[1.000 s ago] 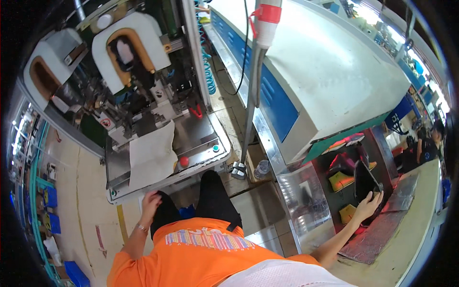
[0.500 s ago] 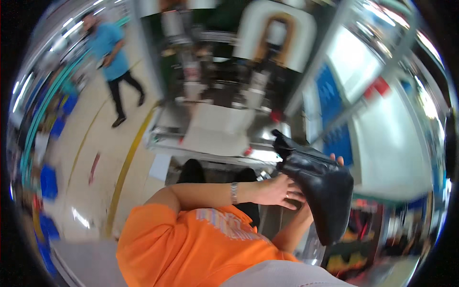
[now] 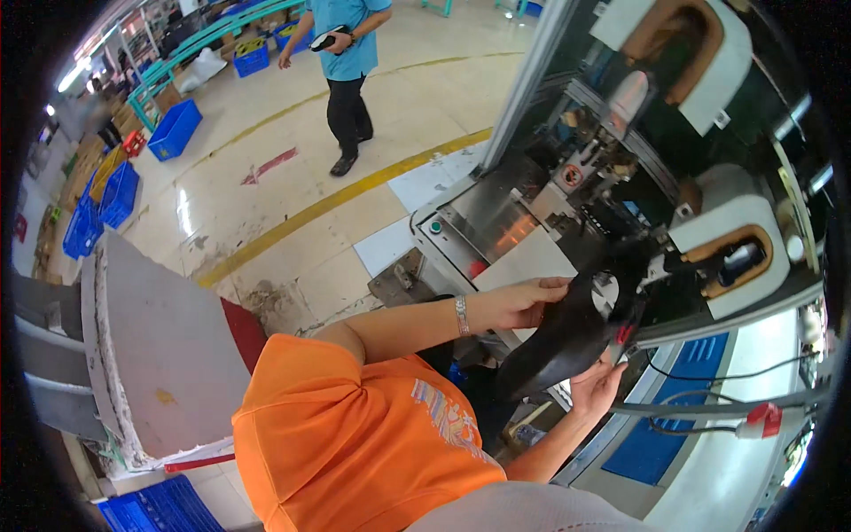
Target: The person repeatedly picks up black shoes from a nearby surface, places them into a machine, and removes them after a brief cycle. The shoes are then placed back onto the surface. The process is repeated multiple times throughout the video.
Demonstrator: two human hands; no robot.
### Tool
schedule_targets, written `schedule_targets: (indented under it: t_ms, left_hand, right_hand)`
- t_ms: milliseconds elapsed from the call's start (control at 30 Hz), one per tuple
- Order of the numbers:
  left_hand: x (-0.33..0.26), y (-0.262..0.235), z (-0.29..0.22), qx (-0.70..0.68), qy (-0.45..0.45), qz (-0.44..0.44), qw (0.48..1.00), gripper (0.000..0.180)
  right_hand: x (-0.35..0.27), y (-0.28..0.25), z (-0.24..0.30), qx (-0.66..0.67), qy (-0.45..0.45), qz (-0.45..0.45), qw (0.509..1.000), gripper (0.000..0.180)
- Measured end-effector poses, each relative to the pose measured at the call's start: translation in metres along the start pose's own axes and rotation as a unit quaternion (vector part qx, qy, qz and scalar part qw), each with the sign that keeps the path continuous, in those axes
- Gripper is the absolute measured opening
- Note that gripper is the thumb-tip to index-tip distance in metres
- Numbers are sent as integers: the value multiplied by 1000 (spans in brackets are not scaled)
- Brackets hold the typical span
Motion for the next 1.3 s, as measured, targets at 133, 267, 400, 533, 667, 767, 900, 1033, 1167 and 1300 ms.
schedule_targets:
  t_ms: [133,267,400,533,667,767,900,1033,1167,1300]
  left_hand:
    - [-14,-16,-20,76,-79,19,994,53]
    - [-23,-6,-39,135,-136,104,976,43]
    - [-34,23,-78,328,-152,153,920,39]
    - [-25,30,-98,423,-190,125,877,35]
    - [-22,47,-99,390,-222,129,884,32]
    - [-25,56,-86,494,-236,202,812,34]
    - [-32,52,-113,585,-207,109,777,35]
    - [-25,53,-114,545,-233,129,795,35]
    - [-22,68,-126,566,-241,109,780,32]
    - [-17,101,-156,628,-188,121,746,28]
  right_hand:
    - [40,-33,-30,99,85,-18,991,48]
    - [60,-25,-40,47,87,-71,993,46]
    - [75,2,-31,-177,71,-112,975,45]
    - [93,30,-31,-316,83,-110,939,43]
    - [113,10,-45,-341,122,13,932,47]
    - [116,0,-40,-386,144,146,900,50]
    - [127,67,-43,-408,167,165,882,54]
    - [146,99,-34,-386,146,191,891,48]
    - [149,139,-26,-337,180,199,902,34]
    - [154,138,-20,-368,217,180,886,30]
Point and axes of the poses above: each hand's wrist, its own x-axis towards the middle knuckle, its own y-axis out of the palm, z = x × y, the point moved 10 cm from there along x, towards the middle knuckle, and after that the axes turned 2 degrees about -x, right-handed, at the moved point
